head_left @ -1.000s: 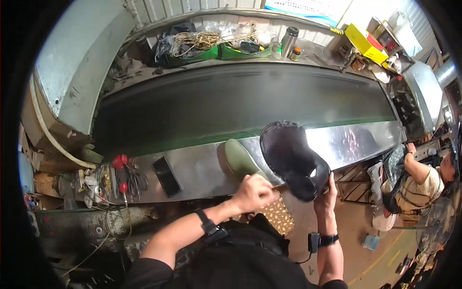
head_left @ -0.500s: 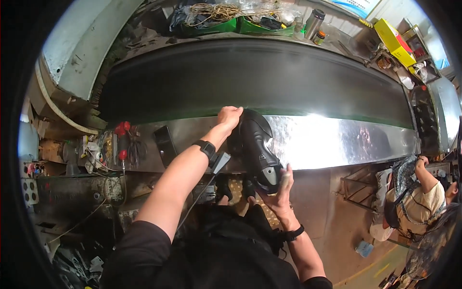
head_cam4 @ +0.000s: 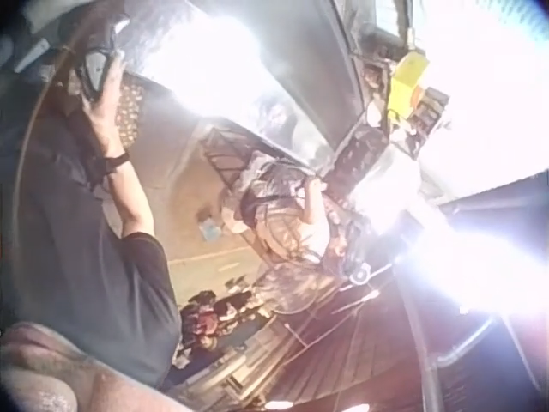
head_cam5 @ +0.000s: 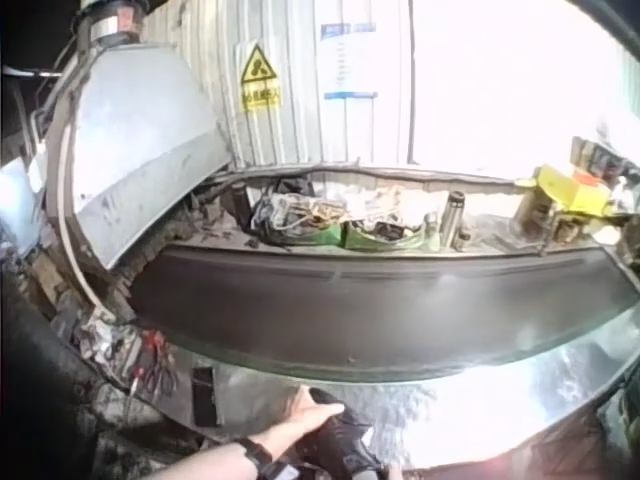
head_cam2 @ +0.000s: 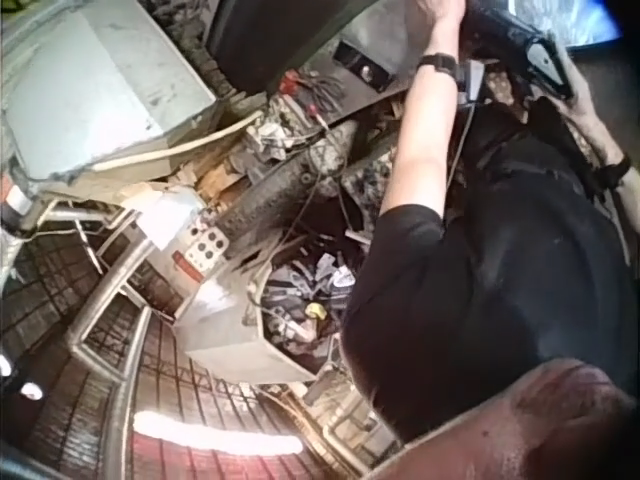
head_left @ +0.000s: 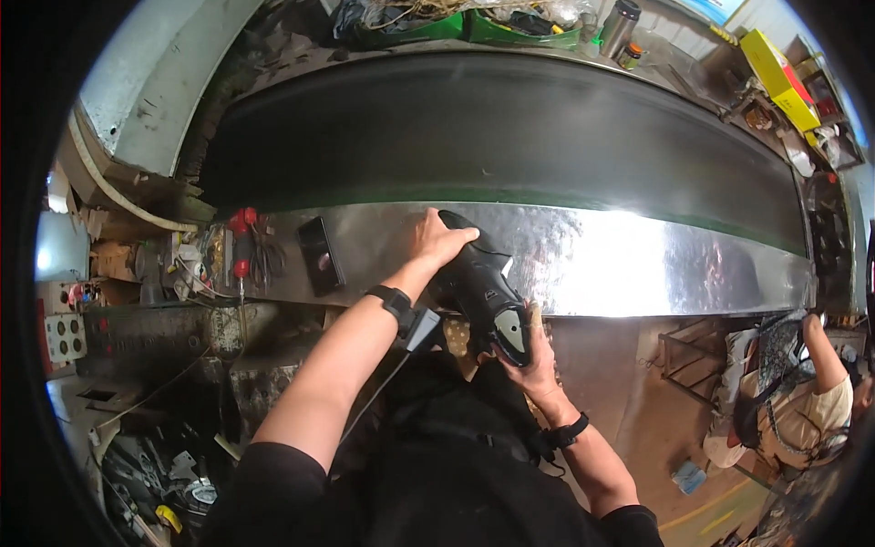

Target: Operator uses specialized machinery to mold and shape shoes on a production line.

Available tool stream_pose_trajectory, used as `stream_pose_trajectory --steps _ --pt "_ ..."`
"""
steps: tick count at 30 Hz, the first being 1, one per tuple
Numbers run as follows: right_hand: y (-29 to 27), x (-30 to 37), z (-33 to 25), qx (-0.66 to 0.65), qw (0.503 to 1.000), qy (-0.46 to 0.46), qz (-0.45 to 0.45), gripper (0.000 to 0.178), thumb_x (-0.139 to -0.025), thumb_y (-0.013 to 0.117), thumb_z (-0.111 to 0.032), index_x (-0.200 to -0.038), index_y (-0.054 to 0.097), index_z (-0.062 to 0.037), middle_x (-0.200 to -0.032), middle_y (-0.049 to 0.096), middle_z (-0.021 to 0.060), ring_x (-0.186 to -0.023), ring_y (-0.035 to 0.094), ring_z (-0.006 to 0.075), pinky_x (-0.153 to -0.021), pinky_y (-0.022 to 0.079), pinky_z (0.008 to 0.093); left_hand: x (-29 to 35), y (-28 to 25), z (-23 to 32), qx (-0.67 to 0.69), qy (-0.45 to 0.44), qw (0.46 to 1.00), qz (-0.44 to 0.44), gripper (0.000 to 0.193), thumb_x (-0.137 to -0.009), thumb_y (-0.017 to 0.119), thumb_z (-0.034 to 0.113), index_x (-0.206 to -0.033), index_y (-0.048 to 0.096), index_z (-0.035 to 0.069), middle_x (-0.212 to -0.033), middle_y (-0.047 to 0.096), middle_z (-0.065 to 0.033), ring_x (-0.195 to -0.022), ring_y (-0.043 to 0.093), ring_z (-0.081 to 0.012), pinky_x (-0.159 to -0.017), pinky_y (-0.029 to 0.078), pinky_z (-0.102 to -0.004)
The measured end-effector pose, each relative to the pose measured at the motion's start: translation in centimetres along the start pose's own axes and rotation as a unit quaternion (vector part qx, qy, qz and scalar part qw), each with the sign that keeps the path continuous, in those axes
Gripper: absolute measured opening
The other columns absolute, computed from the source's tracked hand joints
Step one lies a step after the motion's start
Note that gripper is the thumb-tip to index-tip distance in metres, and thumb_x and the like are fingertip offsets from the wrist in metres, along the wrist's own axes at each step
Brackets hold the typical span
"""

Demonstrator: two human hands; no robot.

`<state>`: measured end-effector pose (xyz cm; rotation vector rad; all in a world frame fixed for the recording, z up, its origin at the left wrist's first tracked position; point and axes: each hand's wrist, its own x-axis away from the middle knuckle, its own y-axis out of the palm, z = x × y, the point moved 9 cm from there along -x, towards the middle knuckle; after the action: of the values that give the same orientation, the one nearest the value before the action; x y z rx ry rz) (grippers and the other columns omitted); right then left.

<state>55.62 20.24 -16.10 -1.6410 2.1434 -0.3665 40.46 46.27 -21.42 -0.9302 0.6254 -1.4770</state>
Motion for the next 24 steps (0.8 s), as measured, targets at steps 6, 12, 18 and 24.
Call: stream_pose_trajectory --steps 6,12,18,24 --pt "1.2 -0.7 1.5 -0.035 0.999 -0.013 -0.002 0.093 -0.075 0.087 -0.008 -0.151 0.033 0.0039 -0.145 0.050 0.0264 -0.139 0.047 0.0426 -0.117 0.035 0.0471 -0.8 -0.8 -1.0 0.124 -0.060 0.988 -0.071 0.055 -0.071 0.075 0.036 -0.112 0.068 0.000 -0.106 0.073 -0.0214 -0.106 0.069 -0.0377 -0.092 0.054 -0.0439" --pt "-0.4 -3.0 -4.5 -0.181 0.975 -0.026 -0.127 0.091 -0.083 0.082 -0.015 -0.153 0.028 0.0049 -0.146 0.050 0.0259 -0.133 0.054 0.0359 -0.113 0.039 0.0439 1.4 -7.3 -3.7 0.371 -0.115 0.921 -0.037 0.029 -0.076 0.077 0.023 -0.091 0.068 0.000 -0.083 0.069 -0.0073 -0.078 0.065 -0.0171 -0.071 0.053 -0.0329" --pt "7.6 -8.4 -11.1 -0.280 0.841 0.343 -0.311 0.092 -0.099 0.065 -0.041 -0.162 0.010 -0.0018 -0.160 0.032 0.0219 -0.147 0.032 0.0291 -0.118 0.028 0.0368 8.0 -21.9 -5.8 0.462 0.014 0.881 0.103 0.041 -0.073 0.079 0.027 -0.101 0.067 -0.001 -0.091 0.072 -0.0088 -0.084 0.066 -0.0169 -0.077 0.053 -0.0334" --pt "17.5 -2.8 -21.1 -0.223 0.872 0.085 -0.427 0.061 -0.101 0.064 -0.022 -0.149 0.041 0.0077 -0.136 0.061 0.0132 -0.121 0.056 0.0168 -0.106 0.042 0.0284 20.9 -34.1 -18.8 0.402 -0.031 0.874 0.270 0.051 -0.075 0.080 0.029 -0.113 0.065 -0.002 -0.097 0.070 -0.0075 -0.092 0.064 -0.0176 -0.087 0.051 -0.0326"
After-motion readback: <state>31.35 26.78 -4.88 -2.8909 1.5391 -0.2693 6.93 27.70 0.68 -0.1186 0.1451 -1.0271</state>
